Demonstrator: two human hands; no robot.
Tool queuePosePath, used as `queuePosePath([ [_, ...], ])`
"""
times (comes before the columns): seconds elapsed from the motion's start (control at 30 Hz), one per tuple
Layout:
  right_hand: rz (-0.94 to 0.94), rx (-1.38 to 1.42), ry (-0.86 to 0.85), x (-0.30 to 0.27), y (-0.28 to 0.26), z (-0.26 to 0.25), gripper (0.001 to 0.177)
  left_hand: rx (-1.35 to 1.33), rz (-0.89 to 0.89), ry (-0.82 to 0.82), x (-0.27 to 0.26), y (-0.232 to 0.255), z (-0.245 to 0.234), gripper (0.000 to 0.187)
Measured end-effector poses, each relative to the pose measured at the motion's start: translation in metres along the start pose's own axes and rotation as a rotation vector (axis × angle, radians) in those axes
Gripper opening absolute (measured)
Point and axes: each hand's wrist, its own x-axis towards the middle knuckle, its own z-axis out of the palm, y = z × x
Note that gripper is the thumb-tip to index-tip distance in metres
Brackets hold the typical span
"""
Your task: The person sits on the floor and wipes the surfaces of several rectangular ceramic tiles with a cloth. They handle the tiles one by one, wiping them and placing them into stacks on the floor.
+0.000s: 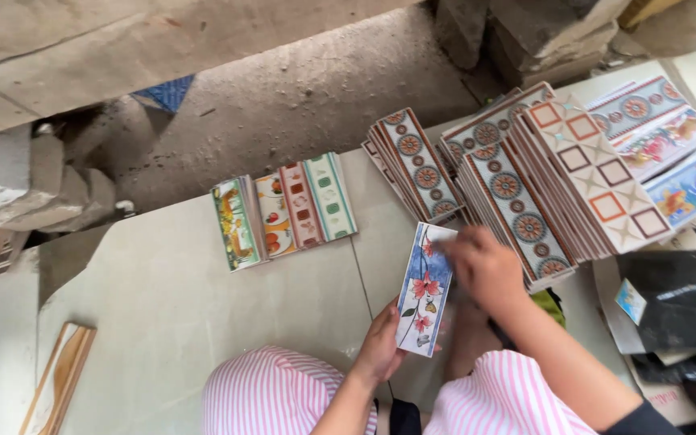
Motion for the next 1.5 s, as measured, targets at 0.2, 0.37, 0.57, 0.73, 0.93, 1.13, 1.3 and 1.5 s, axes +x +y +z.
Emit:
queuePosePath([
  [0.2, -0.316, -0.029, -0.103, -0.011, -0.013, 0.006, 0.011, 0.004, -0.008, 0.021, 0.001, -0.002, -0.005, 0.057],
  [0.37, -0.553, -0.121, -0.176, -0.010, -0.032, -0.004, 0.015, -0.058, 0.005, 0.045, -0.005, 0.004, 0.008, 0.054],
  [0.57, -0.212, -0.218, 0.141, 0.016, -0.006, -0.017, 0.008, 0.010, -0.059, -0.053, -0.008, 0.004, 0.012, 0.056],
  [0.73, -0.414, -0.206, 0.082, -0.008, -0.038, -0.010, 0.007, -0.024, -0.080, 0.050, -0.007, -0.003, -0.001, 0.055],
  [0.93, -0.564, -0.124, 0.028, 0.008, -0.029, -0.018, 0.007, 0.031, -0.052, 0.043, -0.008, -0.001, 0.004, 0.058],
  [1.13, -0.158, -0.113, 0.190, 0.015, -0.019, -0.021, 0.012, 0.077, -0.057, -0.124, -0.011, 0.010, 0.014, 0.063],
  [1.3, -0.641, 0.006, -0.203, -0.025, -0.045, -0.006, 0.018, -0.013, 0.068, -0.093, -0.005, 0.006, 0.004, 0.055],
  [1.5, -0.212, -0.147, 0.141, 0.011, -0.005, -0.011, 0.010, 0.029, -0.056, -0.138, -0.008, 0.006, 0.007, 0.052],
])
